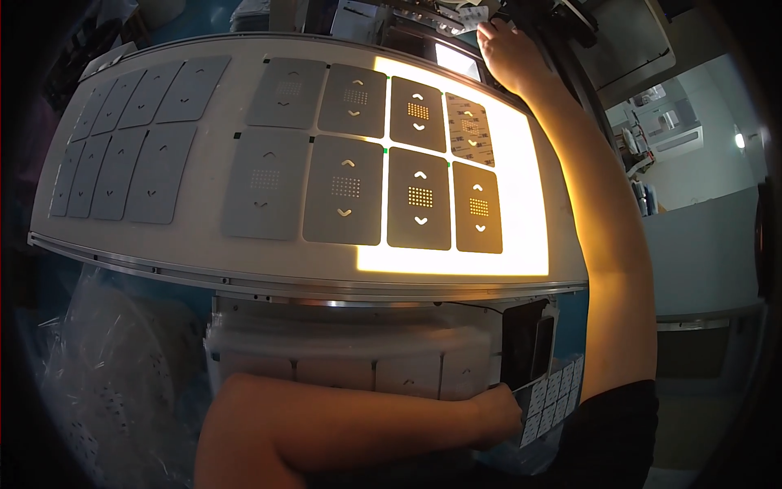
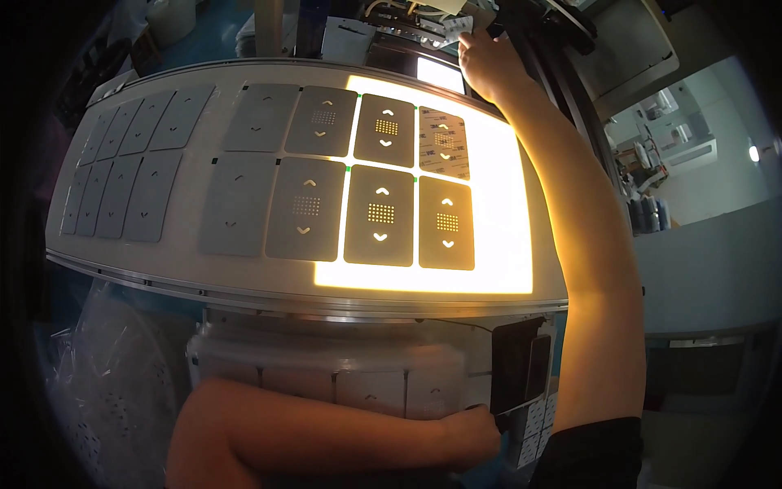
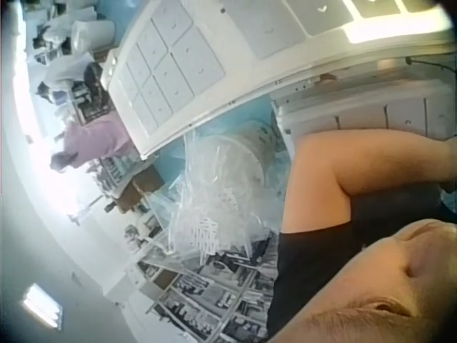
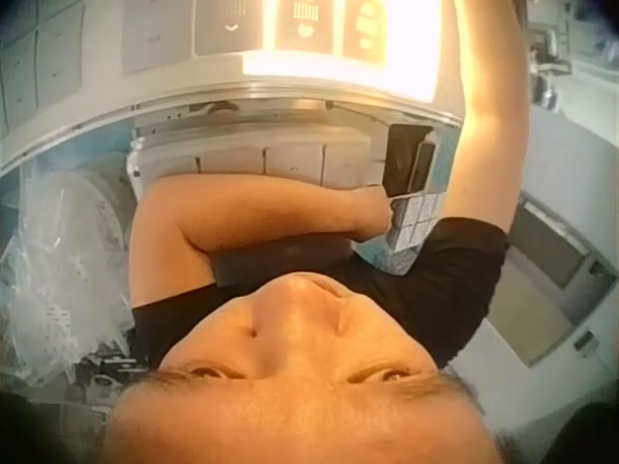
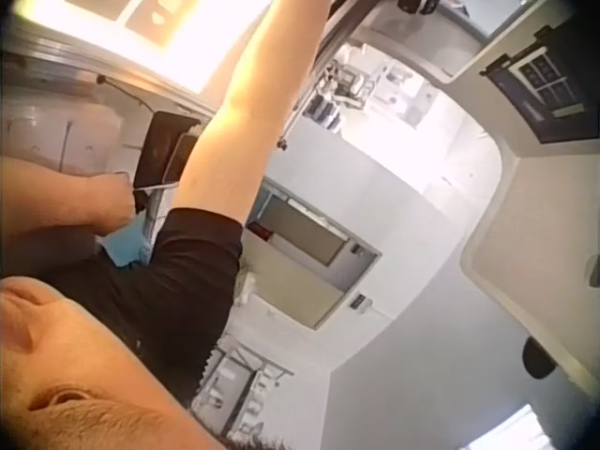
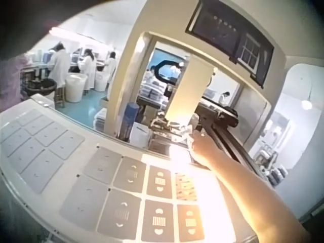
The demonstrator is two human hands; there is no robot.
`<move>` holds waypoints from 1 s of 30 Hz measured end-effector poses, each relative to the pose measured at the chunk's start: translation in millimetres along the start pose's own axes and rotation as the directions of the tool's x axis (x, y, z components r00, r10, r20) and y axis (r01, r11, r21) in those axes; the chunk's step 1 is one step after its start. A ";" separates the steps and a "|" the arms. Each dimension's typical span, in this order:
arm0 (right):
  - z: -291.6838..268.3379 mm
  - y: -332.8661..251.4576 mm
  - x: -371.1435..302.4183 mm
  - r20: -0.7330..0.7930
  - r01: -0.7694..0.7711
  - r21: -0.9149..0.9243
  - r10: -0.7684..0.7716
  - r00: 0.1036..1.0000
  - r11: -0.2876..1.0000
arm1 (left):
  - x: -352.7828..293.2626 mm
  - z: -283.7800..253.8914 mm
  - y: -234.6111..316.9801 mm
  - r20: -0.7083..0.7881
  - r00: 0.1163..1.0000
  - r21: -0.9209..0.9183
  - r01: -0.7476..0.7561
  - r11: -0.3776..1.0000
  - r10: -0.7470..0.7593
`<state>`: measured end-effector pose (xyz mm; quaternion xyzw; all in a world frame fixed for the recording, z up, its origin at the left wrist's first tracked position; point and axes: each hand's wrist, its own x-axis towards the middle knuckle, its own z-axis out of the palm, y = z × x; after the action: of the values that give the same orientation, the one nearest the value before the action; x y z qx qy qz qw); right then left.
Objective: Inspecting small electronic components on a light table, interacting with a computer interface, and placing the items into packaging trays.
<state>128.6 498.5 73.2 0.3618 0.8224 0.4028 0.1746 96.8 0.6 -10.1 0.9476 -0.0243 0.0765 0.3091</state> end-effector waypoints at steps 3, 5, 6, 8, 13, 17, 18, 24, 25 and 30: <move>-21.5 -14.2 -21.0 0.001 -0.046 -0.084 0.046 0.999 0.995 | 0.7 -5.6 0.1 0.068 0.998 0.025 -0.002 1.000 0.001; -39.1 -19.0 -38.6 -0.018 -0.056 -0.147 0.054 0.998 0.987 | 1.1 -5.1 -0.4 0.107 0.994 0.047 0.004 0.999 -0.009; -51.2 -16.2 -48.6 0.050 -0.086 -0.121 0.093 0.994 0.989 | 1.2 -4.1 -1.2 0.129 0.992 0.043 -0.008 0.999 0.002; -82.6 -3.3 -73.4 0.124 -0.122 -0.113 0.136 0.983 0.986 | 1.3 -2.0 -3.2 0.146 0.989 0.046 -0.035 0.998 0.028; -197.6 49.4 -179.3 0.294 -0.349 0.705 0.193 0.936 0.617 | 3.1 -15.3 -11.5 -0.216 0.957 -0.623 0.019 0.782 -0.195; -268.0 53.5 -303.3 0.481 -0.480 0.877 0.049 0.875 -0.032 | 2.5 -38.7 -16.3 -0.349 0.846 -0.878 -0.144 0.457 -0.404; -279.2 49.4 -336.5 0.491 -0.483 0.859 0.008 0.871 -0.168 | 1.9 -42.8 -16.4 -0.312 0.820 -0.915 -0.123 0.385 -0.480; -289.3 1.6 -512.0 0.624 -0.481 0.715 0.150 0.767 -0.507 | 3.2 -45.0 -11.9 -0.343 0.835 -0.933 -0.252 0.255 -0.430; -285.0 -11.4 -535.7 0.618 -0.456 0.719 0.183 0.764 -0.525 | 3.4 -44.4 -11.5 -0.389 0.845 -0.920 -0.337 0.200 -0.367; -268.4 -99.4 -617.0 0.689 -0.259 0.448 0.146 0.710 -0.856 | -2.1 -42.6 -10.2 -0.190 0.892 -0.978 -0.136 0.158 -0.410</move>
<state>345.9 -140.5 157.1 0.5761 0.4329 -0.5659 -0.4005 90.1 34.0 17.6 0.4800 0.0876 0.2128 0.8465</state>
